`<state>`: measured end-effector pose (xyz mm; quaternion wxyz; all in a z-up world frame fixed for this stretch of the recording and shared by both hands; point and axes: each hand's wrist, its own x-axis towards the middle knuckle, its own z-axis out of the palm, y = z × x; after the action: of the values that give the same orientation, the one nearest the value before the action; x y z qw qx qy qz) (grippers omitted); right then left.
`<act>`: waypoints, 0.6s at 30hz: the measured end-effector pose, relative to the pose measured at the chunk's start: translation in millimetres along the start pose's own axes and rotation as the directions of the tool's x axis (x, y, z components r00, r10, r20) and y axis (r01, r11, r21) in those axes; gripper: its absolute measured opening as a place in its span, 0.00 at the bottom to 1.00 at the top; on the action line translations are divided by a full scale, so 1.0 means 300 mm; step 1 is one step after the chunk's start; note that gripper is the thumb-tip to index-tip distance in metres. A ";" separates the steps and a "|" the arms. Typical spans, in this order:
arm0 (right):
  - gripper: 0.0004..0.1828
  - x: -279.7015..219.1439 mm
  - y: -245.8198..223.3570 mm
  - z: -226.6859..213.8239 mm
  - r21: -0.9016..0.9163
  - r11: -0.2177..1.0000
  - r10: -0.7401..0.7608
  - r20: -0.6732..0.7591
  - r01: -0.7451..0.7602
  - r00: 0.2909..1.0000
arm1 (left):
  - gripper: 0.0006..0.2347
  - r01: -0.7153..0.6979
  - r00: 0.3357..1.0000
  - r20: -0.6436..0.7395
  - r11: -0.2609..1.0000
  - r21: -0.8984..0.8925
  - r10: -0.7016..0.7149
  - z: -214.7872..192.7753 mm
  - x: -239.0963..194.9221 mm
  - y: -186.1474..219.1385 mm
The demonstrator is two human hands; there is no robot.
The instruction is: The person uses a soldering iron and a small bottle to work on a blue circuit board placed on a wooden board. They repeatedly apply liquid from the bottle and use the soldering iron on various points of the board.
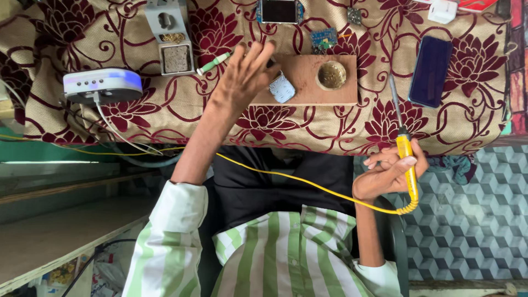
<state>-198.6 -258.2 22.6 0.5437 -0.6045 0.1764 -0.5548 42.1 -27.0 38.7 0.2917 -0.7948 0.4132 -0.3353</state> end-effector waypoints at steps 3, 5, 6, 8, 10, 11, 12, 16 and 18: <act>0.28 -0.010 0.004 -0.003 0.036 0.999 0.025 -0.015 -0.025 1.000 | 0.14 0.055 0.997 -0.047 0.985 -0.161 -0.063 -0.007 -0.014 -0.008; 0.29 -0.016 0.018 0.004 0.110 0.994 -0.015 0.031 0.011 0.999 | 0.18 0.074 0.996 -0.014 0.937 -0.340 -0.084 -0.021 -0.020 -0.009; 0.30 -0.019 0.025 0.004 0.144 0.989 -0.037 0.051 0.029 0.998 | 0.23 0.082 0.996 0.002 0.900 -0.428 -0.090 -0.031 -0.024 -0.007; 0.28 -0.025 0.042 0.009 0.226 0.971 0.052 0.096 -0.073 0.994 | 0.26 0.115 0.993 0.065 0.856 -0.505 -0.095 -0.045 -0.027 -0.004; 0.28 -0.035 0.060 0.022 0.236 0.963 0.092 0.156 -0.127 0.983 | 0.28 0.176 0.983 0.146 0.799 -0.575 -0.111 -0.061 -0.032 0.003; 0.28 -0.039 0.069 0.032 0.207 0.970 0.089 0.192 -0.129 0.977 | 0.30 0.220 0.973 0.195 0.765 -0.605 -0.126 -0.071 -0.033 0.008; 0.28 -0.047 0.077 0.044 0.179 0.975 0.089 0.227 -0.132 0.970 | 0.31 0.265 0.960 0.246 0.729 -0.631 -0.136 -0.079 -0.037 0.012; 0.27 -0.064 0.119 0.098 0.222 0.972 0.022 0.225 -0.073 0.974 | 0.27 0.312 0.947 0.285 0.635 -0.706 -0.148 -0.094 -0.055 0.020; 0.28 -0.061 0.150 0.127 0.256 0.964 0.038 0.156 -0.078 0.987 | 0.26 0.329 0.944 0.265 0.639 -0.695 -0.197 -0.095 -0.063 0.033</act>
<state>-154.1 -241.3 -16.8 0.6464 -0.5621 0.0780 -0.5100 7.2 -20.9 43.0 -0.0689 -0.9208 0.3663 -0.1145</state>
